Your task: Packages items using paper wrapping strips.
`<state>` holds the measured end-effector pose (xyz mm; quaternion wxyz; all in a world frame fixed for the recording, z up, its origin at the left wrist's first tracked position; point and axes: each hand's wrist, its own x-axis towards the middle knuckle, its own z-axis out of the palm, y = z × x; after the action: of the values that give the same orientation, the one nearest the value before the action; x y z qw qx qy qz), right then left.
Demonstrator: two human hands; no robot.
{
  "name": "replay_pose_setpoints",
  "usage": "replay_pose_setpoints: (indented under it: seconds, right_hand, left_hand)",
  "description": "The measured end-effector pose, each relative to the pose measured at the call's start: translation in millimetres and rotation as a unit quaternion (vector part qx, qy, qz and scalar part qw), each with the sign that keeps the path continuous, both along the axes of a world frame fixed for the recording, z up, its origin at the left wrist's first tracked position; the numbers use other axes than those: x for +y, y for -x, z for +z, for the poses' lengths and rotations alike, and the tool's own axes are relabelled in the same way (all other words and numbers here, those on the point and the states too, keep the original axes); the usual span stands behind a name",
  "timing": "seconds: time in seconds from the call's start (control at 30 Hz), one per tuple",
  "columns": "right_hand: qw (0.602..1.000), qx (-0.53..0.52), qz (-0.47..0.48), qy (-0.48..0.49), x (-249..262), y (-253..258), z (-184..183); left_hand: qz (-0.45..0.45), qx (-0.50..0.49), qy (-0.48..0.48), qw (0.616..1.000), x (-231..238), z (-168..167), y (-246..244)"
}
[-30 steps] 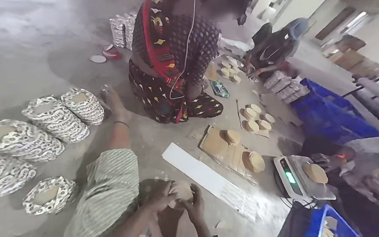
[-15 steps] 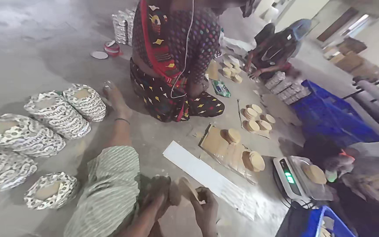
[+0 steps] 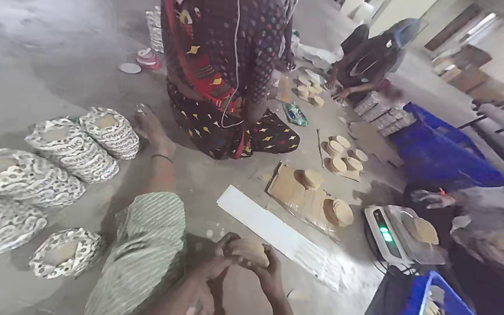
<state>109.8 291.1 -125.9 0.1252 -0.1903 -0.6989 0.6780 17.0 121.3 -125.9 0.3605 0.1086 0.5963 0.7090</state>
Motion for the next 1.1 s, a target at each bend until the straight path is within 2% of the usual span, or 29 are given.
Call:
replay_pose_setpoints:
  seconds: [0.07, 0.13, 0.17, 0.23, 0.27, 0.4, 0.43, 0.5, 0.57, 0.67, 0.73, 0.87, 1.03, 1.1]
  right_hand:
    - [0.995, 0.051, 0.045, -0.076, 6, 0, -11]
    - [0.984, 0.029, 0.059, -0.165, 3, 2, -31]
    - [0.982, -0.003, 0.066, -0.179, -2, 3, -42]
    - [0.977, -0.05, 0.069, -0.196, -10, 5, -63]
    - [0.975, -0.05, 0.069, -0.206, -10, 7, -68]
    - [0.974, 0.018, 0.057, -0.218, -4, 5, -50]
    - [0.973, 0.026, 0.057, -0.222, -2, 6, -44]
    - [0.971, -0.016, 0.074, -0.226, -2, 5, -43]
    - [0.97, -0.054, 0.084, -0.22, -6, 6, -60]
    - [0.976, -0.008, 0.076, -0.206, -7, 13, -61]
    - [0.977, 0.008, 0.074, -0.199, -4, 9, -50]
    - [0.968, -0.091, 0.12, -0.199, -4, 13, -35]
    - [0.982, -0.014, 0.107, -0.153, -10, 11, -65]
    - [0.982, 0.001, 0.101, -0.157, -7, 13, -68]
  left_hand:
    - [-0.058, 0.173, 0.075, 0.98, -9, -4, 9]
    - [-0.109, 0.316, 0.141, 0.932, -8, -10, 11]
    - [-0.147, 0.347, 0.182, 0.908, -4, -12, 9]
    - [-0.2, 0.362, 0.242, 0.878, 4, -18, 6]
    - [-0.207, 0.356, 0.254, 0.875, 6, -20, 6]
    - [-0.124, 0.303, 0.192, 0.925, -9, -12, 11]
    - [-0.121, 0.31, 0.183, 0.925, -11, -10, 13]
    - [-0.159, 0.364, 0.21, 0.893, -9, -11, 9]
    - [-0.209, 0.376, 0.262, 0.864, -2, -11, 3]
    - [-0.208, 0.33, 0.29, 0.874, 0, -4, 10]
    - [-0.184, 0.312, 0.266, 0.893, -7, 2, 13]
    - [-0.205, 0.354, 0.278, 0.869, -4, -15, 10]
    - [-0.211, 0.333, 0.32, 0.861, 2, -12, 7]
    - [-0.177, 0.356, 0.315, 0.862, 3, -16, 5]
